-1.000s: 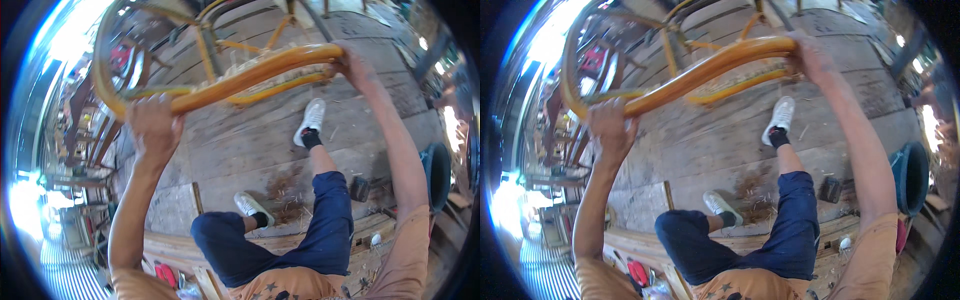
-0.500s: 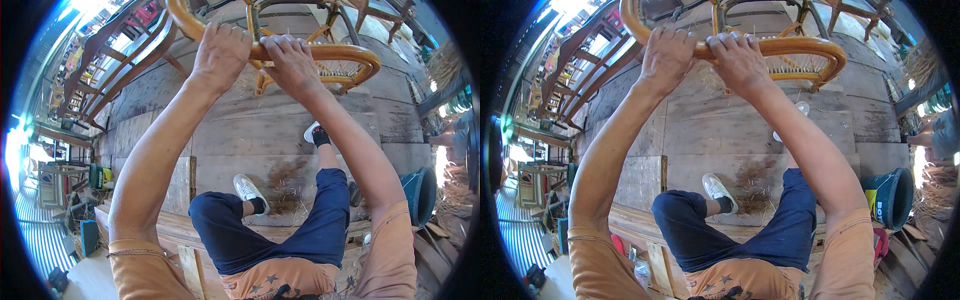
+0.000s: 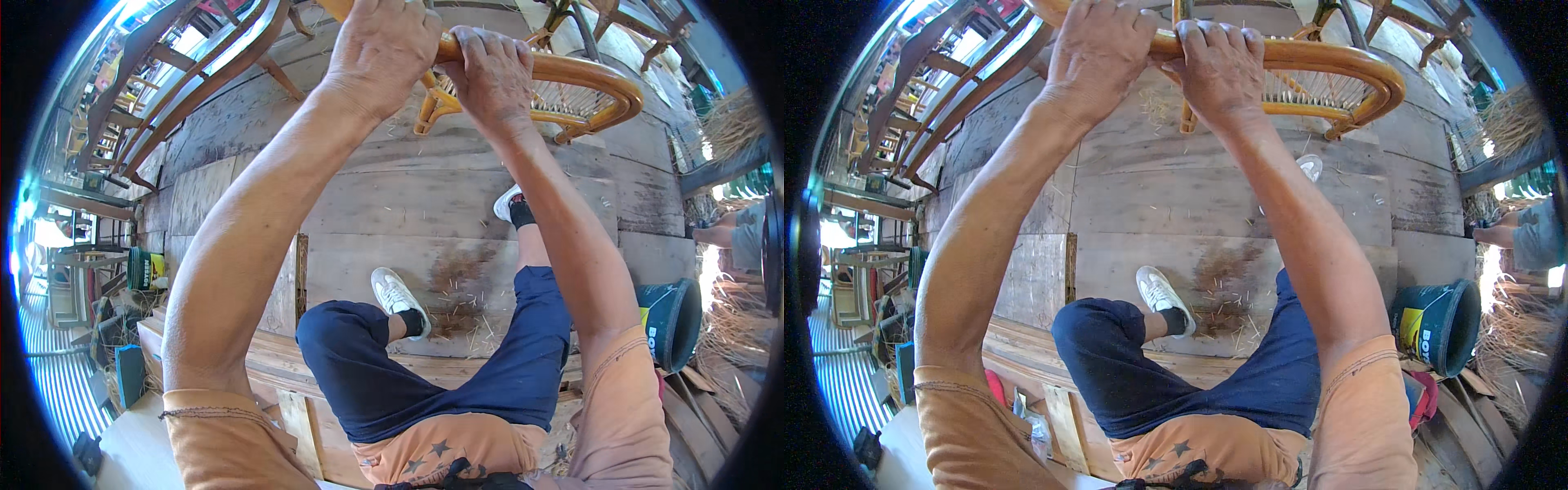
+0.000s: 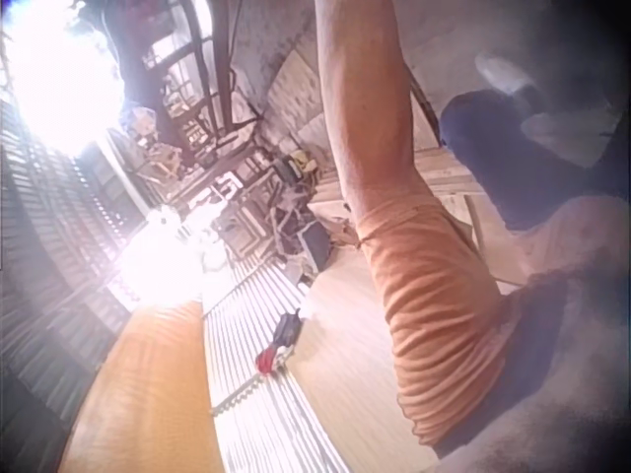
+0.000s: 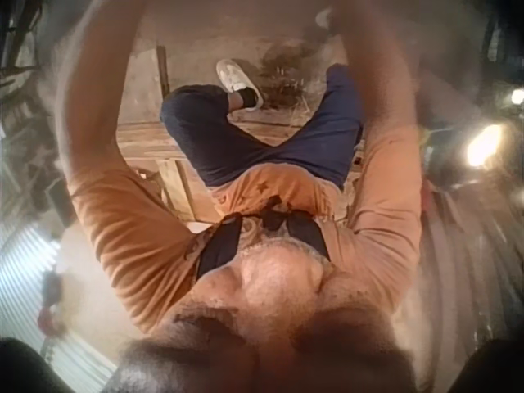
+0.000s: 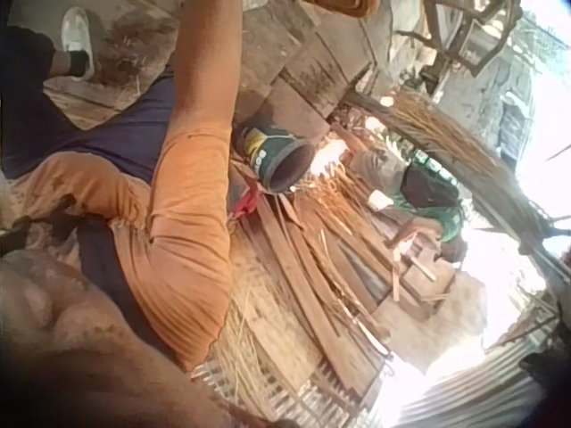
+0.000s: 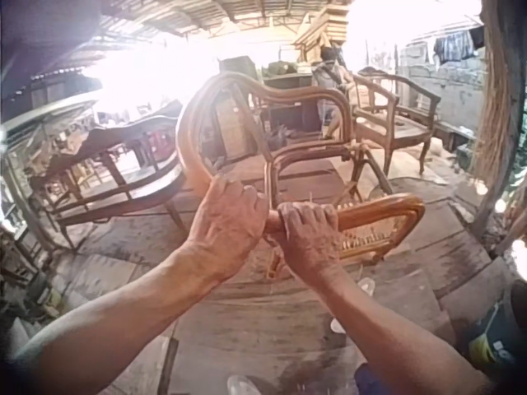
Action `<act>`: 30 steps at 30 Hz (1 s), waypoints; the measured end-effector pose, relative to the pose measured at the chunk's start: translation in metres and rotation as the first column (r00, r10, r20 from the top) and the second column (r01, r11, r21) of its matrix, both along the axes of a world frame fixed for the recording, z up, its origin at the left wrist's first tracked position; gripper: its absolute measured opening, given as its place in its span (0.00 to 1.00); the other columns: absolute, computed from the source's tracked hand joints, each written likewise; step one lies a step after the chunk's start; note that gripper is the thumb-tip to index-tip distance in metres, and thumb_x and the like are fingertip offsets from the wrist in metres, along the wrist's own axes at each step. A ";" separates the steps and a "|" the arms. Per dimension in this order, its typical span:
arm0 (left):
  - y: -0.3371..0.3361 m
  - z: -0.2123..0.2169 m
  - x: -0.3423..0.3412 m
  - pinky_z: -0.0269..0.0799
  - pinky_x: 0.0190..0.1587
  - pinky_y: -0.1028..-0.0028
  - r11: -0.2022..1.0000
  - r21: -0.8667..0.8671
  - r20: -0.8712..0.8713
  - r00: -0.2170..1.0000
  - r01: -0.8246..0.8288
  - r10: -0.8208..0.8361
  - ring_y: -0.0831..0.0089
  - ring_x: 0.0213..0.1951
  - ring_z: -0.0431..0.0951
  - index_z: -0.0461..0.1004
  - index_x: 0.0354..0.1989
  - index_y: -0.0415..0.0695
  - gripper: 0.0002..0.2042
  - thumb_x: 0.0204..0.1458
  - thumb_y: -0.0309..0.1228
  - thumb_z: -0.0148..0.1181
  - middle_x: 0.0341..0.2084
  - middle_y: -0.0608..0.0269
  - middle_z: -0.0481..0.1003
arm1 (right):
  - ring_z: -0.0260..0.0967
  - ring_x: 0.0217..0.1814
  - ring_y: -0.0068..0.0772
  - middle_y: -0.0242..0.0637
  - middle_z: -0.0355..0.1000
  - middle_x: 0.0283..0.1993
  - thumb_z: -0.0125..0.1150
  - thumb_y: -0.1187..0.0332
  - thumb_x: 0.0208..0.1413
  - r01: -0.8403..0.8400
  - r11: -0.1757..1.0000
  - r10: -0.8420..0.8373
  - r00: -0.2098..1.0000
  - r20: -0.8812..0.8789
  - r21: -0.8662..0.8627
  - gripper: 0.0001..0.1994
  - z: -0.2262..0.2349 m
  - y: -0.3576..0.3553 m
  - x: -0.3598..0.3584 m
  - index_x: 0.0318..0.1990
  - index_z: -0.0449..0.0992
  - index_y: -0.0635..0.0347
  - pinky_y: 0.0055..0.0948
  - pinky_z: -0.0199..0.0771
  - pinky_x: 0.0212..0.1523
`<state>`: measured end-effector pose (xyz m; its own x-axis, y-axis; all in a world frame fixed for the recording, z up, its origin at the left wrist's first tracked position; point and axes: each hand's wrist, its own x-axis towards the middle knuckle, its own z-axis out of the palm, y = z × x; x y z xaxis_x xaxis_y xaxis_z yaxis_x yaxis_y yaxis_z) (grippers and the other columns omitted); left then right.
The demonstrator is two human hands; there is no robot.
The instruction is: Repairing and weaving the rattan seat of a wooden chair.
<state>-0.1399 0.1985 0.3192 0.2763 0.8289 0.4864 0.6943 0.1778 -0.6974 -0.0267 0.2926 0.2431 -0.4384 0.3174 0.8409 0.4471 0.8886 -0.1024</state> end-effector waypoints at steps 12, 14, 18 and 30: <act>-0.176 -0.088 0.129 0.53 0.52 0.61 0.934 -0.213 0.553 0.824 0.286 -0.126 0.68 0.49 0.65 0.72 0.37 0.50 0.13 0.39 0.34 0.55 0.40 0.68 0.69 | 0.61 0.50 0.37 0.33 0.66 0.42 0.58 0.71 0.43 -0.300 0.885 0.340 0.939 0.051 -0.355 0.18 -0.077 -0.130 0.136 0.45 0.67 0.52 0.37 0.57 0.51; -0.209 -0.116 0.155 0.52 0.52 0.60 0.921 -0.206 0.634 0.762 0.330 -0.131 0.69 0.50 0.65 0.73 0.35 0.52 0.11 0.39 0.34 0.56 0.41 0.70 0.69 | 0.61 0.50 0.37 0.33 0.65 0.42 0.58 0.71 0.42 -0.283 0.872 0.346 0.933 0.095 -0.399 0.18 -0.100 -0.157 0.161 0.44 0.67 0.52 0.36 0.58 0.50; -0.255 -0.160 0.195 0.51 0.54 0.61 0.873 -0.324 0.794 0.607 0.365 0.041 0.68 0.48 0.66 0.71 0.31 0.49 0.08 0.41 0.34 0.55 0.37 0.68 0.69 | 0.61 0.50 0.38 0.34 0.65 0.43 0.58 0.71 0.40 -0.255 0.821 0.394 0.901 0.184 -0.510 0.17 -0.147 -0.194 0.193 0.42 0.67 0.53 0.36 0.58 0.51; -0.250 -0.239 0.210 0.65 0.39 0.62 0.978 -0.181 0.976 -0.101 0.102 0.191 0.53 0.34 0.70 0.70 0.30 0.39 0.05 0.46 0.27 0.54 0.27 0.52 0.71 | 0.63 0.44 0.41 0.39 0.66 0.37 0.55 0.72 0.42 -0.169 0.711 0.441 0.863 0.246 -0.682 0.11 -0.194 -0.225 0.220 0.36 0.69 0.60 0.36 0.63 0.47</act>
<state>0.0704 -0.0513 0.0805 -0.4249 0.9031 0.0620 0.6379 0.2501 0.7283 0.1937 0.0678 0.0492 -0.8321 0.4928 0.2545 0.2847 0.7733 -0.5666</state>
